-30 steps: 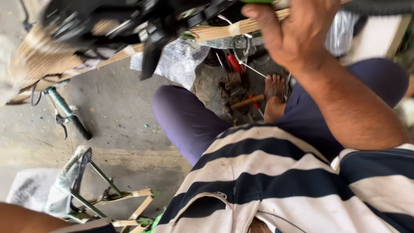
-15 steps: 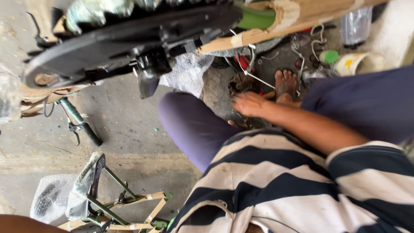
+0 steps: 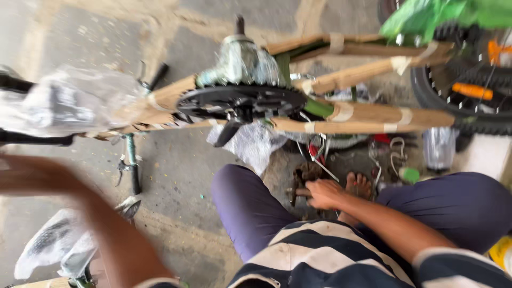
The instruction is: The person sits on the floor of a bicycle workshop fitting a crankset and chainring to a bicycle frame. They align the crank arm to the bottom bracket, tighten it with a spanner, tap components into place with a hammer, and turn the crank to check movement.
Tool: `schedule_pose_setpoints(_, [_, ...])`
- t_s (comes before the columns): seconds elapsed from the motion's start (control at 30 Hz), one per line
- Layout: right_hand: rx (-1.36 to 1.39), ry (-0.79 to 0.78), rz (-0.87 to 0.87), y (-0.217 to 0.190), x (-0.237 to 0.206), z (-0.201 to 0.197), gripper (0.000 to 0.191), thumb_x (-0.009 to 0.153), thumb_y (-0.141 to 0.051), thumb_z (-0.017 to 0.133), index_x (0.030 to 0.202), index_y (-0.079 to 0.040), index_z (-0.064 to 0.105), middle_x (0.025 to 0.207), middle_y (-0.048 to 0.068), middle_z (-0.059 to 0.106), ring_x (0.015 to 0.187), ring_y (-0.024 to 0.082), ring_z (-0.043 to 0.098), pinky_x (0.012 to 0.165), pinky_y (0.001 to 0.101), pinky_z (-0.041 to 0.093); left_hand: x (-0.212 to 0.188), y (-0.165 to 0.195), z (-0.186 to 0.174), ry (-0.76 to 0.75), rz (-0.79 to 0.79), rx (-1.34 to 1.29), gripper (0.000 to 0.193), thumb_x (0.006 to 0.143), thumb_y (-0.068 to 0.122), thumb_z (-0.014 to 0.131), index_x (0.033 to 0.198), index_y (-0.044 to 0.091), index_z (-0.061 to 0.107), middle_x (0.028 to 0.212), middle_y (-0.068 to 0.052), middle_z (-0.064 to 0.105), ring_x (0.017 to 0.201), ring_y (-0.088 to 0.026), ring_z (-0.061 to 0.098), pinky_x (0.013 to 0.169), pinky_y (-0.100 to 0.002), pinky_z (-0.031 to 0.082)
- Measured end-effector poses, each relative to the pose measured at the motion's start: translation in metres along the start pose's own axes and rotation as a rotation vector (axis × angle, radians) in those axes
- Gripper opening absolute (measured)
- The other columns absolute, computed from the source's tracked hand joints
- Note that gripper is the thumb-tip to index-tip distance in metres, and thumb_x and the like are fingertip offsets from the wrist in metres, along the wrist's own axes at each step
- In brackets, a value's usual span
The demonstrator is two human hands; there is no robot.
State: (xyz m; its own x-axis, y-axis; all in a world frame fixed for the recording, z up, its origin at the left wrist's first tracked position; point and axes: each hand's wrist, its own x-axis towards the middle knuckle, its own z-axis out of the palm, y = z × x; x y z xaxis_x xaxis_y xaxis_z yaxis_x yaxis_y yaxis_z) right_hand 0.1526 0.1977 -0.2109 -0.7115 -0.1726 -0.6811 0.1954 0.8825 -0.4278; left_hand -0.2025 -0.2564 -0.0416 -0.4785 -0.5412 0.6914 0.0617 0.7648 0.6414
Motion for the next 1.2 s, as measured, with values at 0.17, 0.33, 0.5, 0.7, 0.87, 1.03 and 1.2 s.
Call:
schedule_pose_setpoints(0.17, [0.331,-0.027,0.098,-0.008,-0.116,-0.112,0.050,0.084,-0.049,0.073,0.113,-0.010,0.066,0.088,0.021,0.074,0.083,0.034,0.072,0.079,0.0435,0.055,-0.217,0.138,-0.018,-0.281,0.280,-0.717,0.058,0.097,0.047,0.072,0.119,-0.002,0.052,0.119,-0.020,0.058,0.112,-0.026,0.060,0.095,-0.042,0.052])
schedule_pose_setpoints(0.33, [0.366,0.739,-0.387,0.054,-0.201,-0.203,0.040,0.076,-0.015,0.068,0.116,-0.011,0.065,0.099,0.009,0.070,0.087,0.020,0.072,0.079,0.0347,0.059,-0.283,0.175,-0.002,-0.551,0.254,-0.492,0.048,0.097,0.048,0.069,0.106,0.001,0.060,0.083,-0.015,0.065,0.074,-0.035,0.067,0.068,-0.043,0.054])
schedule_pose_setpoints(0.5, [0.244,0.747,-0.169,0.119,-0.190,-0.247,0.038,0.089,-0.032,0.069,0.119,-0.009,0.065,0.096,0.013,0.077,0.083,0.026,0.076,0.076,0.0400,0.059,-0.269,0.201,-0.006,-0.469,0.336,-0.396,0.049,0.101,0.053,0.065,0.103,0.004,0.059,0.078,-0.014,0.064,0.071,-0.039,0.065,0.064,-0.044,0.051])
schedule_pose_setpoints(0.7, [0.338,0.423,-0.208,0.142,-0.197,-0.227,0.054,0.087,-0.044,0.067,0.128,-0.009,0.062,0.093,0.014,0.079,0.077,0.027,0.079,0.073,0.0429,0.060,-0.277,0.216,-0.041,-0.479,0.211,-0.385,0.059,0.101,0.058,0.059,0.105,0.000,0.057,0.071,-0.012,0.059,0.063,-0.034,0.062,0.060,-0.042,0.048])
schedule_pose_setpoints(0.87, [-0.015,0.498,-0.488,0.149,-0.200,-0.250,0.045,0.086,-0.047,0.073,0.111,-0.010,0.067,0.091,0.014,0.073,0.080,0.031,0.072,0.069,0.0447,0.057,-0.298,0.212,-0.060,-0.493,0.134,-0.283,0.058,0.098,0.062,0.053,0.092,0.004,0.048,0.066,-0.012,0.049,0.059,-0.033,0.052,0.058,-0.043,0.040])
schedule_pose_setpoints(1.03, [0.122,0.465,-0.666,0.124,-0.177,-0.296,0.051,0.088,-0.042,0.074,0.120,-0.005,0.061,0.085,0.008,0.068,0.069,0.017,0.068,0.063,0.0352,0.058,-0.325,0.219,-0.057,-0.422,0.038,-0.198,0.052,0.108,0.054,0.049,0.101,0.003,0.051,0.079,-0.016,0.052,0.072,-0.035,0.053,0.068,-0.045,0.042])
schedule_pose_setpoints(1.2, [0.958,0.062,-0.940,0.065,-0.146,-0.309,0.055,0.099,-0.019,0.062,0.146,0.000,0.041,0.098,0.011,0.067,0.069,0.015,0.064,0.056,0.0307,0.056,-0.356,0.243,-0.075,-0.422,-0.093,-0.139,0.039,0.109,0.041,0.051,0.115,0.003,0.058,0.097,-0.013,0.068,0.089,-0.027,0.068,0.077,-0.040,0.052])
